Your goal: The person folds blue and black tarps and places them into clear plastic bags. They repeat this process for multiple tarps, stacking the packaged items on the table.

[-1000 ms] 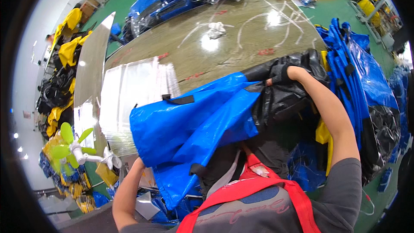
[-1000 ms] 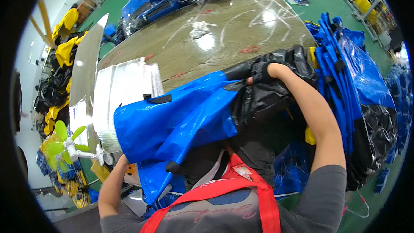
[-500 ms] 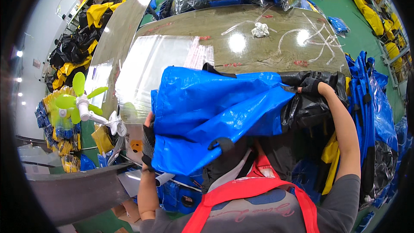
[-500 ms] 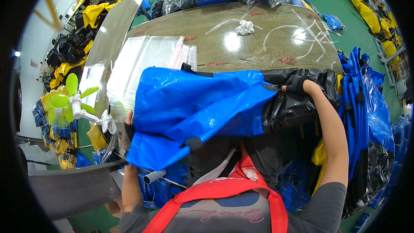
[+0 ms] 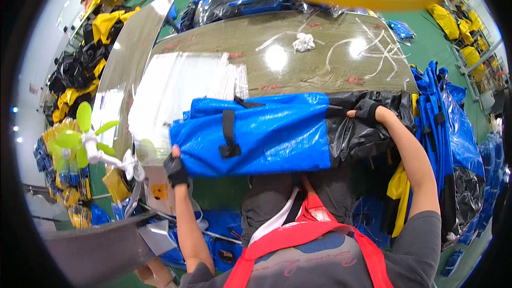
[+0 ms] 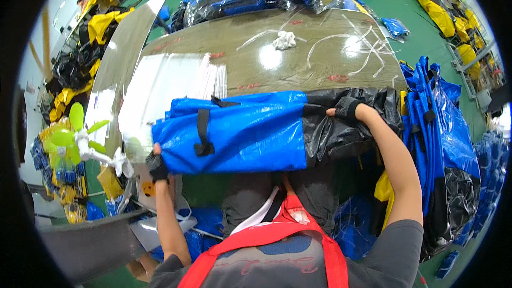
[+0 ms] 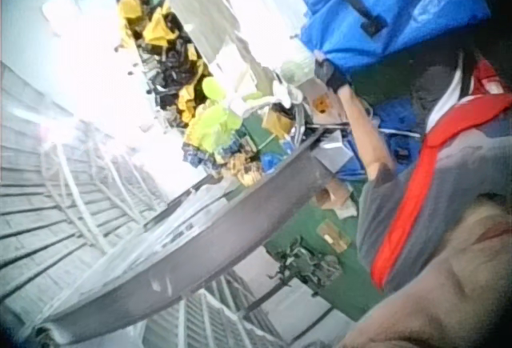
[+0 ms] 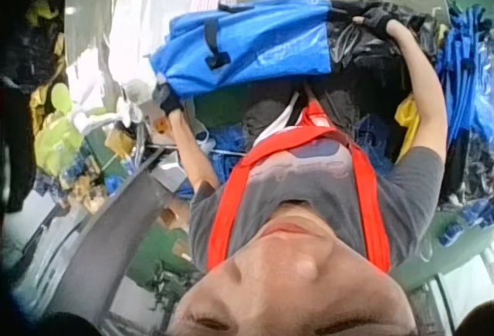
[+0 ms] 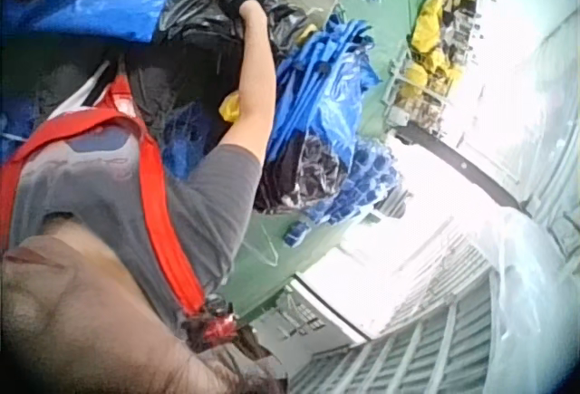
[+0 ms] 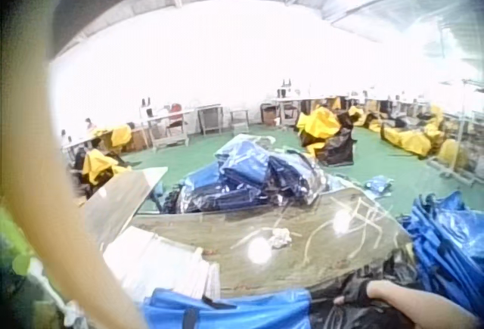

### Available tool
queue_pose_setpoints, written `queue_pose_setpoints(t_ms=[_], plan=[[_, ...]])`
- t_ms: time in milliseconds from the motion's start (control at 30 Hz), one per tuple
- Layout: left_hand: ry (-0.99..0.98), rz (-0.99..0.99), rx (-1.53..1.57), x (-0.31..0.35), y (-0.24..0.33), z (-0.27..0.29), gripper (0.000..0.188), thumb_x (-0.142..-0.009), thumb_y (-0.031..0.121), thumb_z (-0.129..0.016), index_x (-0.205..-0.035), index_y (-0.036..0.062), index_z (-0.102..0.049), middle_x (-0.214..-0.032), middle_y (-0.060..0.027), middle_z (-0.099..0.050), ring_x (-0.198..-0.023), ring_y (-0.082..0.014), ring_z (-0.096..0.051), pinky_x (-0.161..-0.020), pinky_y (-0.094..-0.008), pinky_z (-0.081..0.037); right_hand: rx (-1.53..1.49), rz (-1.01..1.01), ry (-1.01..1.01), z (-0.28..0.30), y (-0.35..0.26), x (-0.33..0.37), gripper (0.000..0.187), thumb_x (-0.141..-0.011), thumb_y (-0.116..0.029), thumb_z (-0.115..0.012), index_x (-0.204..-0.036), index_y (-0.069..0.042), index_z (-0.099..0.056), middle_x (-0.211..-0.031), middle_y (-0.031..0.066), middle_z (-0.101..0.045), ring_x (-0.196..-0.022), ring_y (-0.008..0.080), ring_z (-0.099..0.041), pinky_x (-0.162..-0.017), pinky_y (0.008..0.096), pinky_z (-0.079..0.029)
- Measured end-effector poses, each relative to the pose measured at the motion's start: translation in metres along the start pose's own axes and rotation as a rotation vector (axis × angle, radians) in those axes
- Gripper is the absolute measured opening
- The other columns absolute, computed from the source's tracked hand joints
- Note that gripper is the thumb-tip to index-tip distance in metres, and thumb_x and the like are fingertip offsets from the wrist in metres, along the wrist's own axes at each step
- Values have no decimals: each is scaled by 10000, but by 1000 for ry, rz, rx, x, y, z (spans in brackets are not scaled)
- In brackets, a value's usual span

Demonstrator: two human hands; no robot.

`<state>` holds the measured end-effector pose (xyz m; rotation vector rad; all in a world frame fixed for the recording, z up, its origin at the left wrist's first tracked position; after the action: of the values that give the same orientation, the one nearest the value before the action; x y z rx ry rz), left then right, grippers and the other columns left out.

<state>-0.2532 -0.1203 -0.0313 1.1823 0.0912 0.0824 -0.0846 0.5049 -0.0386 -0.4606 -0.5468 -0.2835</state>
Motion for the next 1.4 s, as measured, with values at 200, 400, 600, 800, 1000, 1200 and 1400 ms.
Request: queue_pose_setpoints(t_ms=[200,400,600,800,1000,1200,1400], plan=[[-164,86,-908,-48,-8,2,593,-943,520,-392,-936,11,-697,-878,-279,-642,-873,-371,-656,-755,-448,-498,-18,10,-12,-6,-21,-8,622,-816,-563,-595,-838,52,-683,-794,244,-666,-742,342,-657,-725,393,-490],[28,-1089,-658,74,209,-125,566,-900,431,-532,-1319,52,-496,-1324,-257,-492,-1262,-449,-413,-1097,-547,-239,34,-69,-27,-1,-14,1,657,-814,-591,-568,-1030,20,-677,-1085,237,-649,-1031,358,-619,-913,392,-458],[-539,-851,-1165,53,131,-232,639,-894,555,-439,-1455,263,-348,-1525,-138,-276,-1430,-336,-180,-1124,-589,-48,293,-9,385,41,-71,57,688,-814,-629,-526,-1159,-43,-632,-1232,232,-573,-1152,382,-536,-1032,460,-357],[-595,-816,-1235,52,129,-250,609,-919,525,-410,-1456,244,-354,-1546,-149,-217,-1445,-335,-126,-1130,-579,-20,453,-225,468,22,5,100,765,-816,-672,-483,-1467,-305,-318,-1545,157,-210,-1436,358,-137,-1119,600,-5],[-806,-1011,-493,168,236,-358,724,-857,579,-496,-1303,8,-494,-1393,-296,-388,-1309,-473,-336,-1101,-549,-204,439,-212,547,23,5,98,722,-821,-662,-488,-1436,-301,-377,-1529,157,-247,-1427,347,-172,-1126,589,-31],[-704,-1018,-601,207,201,-438,886,-809,626,-520,-1404,-14,-369,-1496,-249,-258,-1414,-408,-156,-1139,-556,-29,-413,-183,1410,-13,59,198,727,-764,-285,-728,-1387,-108,-398,-1375,179,-440,-1277,343,-410,-1085,419,-303],[-732,-937,-581,231,203,-451,828,-828,557,-520,-1388,-36,-378,-1497,-281,-225,-1403,-456,-142,-1138,-568,-29,-1541,-9,1337,-46,45,188,382,-785,-54,-681,-1157,-10,-601,-1094,95,-643,-945,233,-627,-800,343,-513]])
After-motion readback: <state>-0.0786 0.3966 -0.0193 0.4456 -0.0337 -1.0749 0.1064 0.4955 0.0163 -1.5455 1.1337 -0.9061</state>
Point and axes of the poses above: each hand's wrist, its own x-axis away from the middle knuckle, its own z-axis out of the back of the hand, y = z × x, the point moved 8 cm from there along -x, towards the middle knuckle
